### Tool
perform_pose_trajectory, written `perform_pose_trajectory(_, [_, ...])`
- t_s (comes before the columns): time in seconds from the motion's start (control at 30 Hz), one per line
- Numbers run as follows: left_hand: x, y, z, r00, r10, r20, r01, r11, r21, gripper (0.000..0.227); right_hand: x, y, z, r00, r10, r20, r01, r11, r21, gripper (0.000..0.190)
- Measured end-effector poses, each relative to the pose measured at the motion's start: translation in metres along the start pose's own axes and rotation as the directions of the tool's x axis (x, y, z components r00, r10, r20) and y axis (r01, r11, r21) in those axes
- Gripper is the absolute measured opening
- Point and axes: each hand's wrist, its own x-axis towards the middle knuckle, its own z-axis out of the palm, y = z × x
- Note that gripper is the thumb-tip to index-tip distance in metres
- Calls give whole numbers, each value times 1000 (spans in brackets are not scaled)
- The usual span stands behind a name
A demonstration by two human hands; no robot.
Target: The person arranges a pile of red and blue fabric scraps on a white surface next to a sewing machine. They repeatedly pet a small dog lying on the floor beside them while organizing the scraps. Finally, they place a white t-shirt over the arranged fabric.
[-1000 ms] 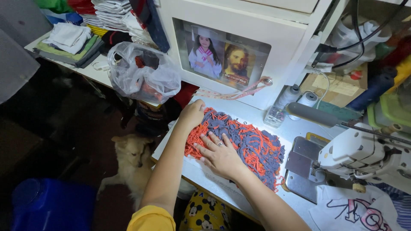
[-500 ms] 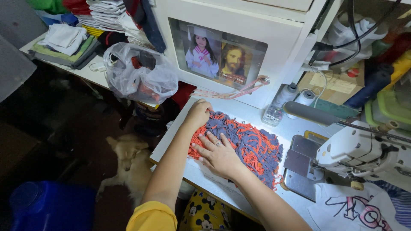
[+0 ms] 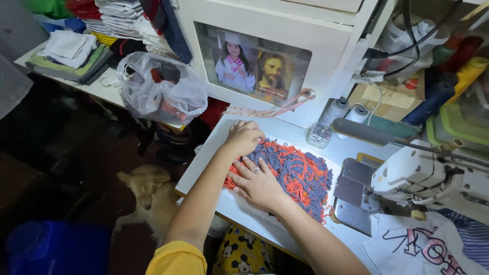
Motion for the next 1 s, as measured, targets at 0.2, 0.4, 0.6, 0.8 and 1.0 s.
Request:
perform_pose_trajectory(0.2, [1,-5,7,996,-18,-86,7,991,-135,32,-3,-7,-28,997,35,61,-44,986,159,54])
perform_pose_trajectory(0.4, [-89,-15,-15,814,27,-580,-234,930,-285,19,-24,40,-95,952,285,-109,-195,843,501,39])
perform_pose_trajectory(0.6, [-167,37,17,863,138,-486,-150,989,15,26,21,114,-30,909,416,-35,-392,879,270,30])
perform_pose_trajectory(0.8, [-169,46,54,884,99,-456,-97,995,27,17,44,136,27,945,314,-88,-313,950,22,30])
perform_pose_trajectory(1.0, [-175,45,39,848,70,-525,-145,984,-102,19,33,105,-4,928,302,-217,-322,945,-62,25])
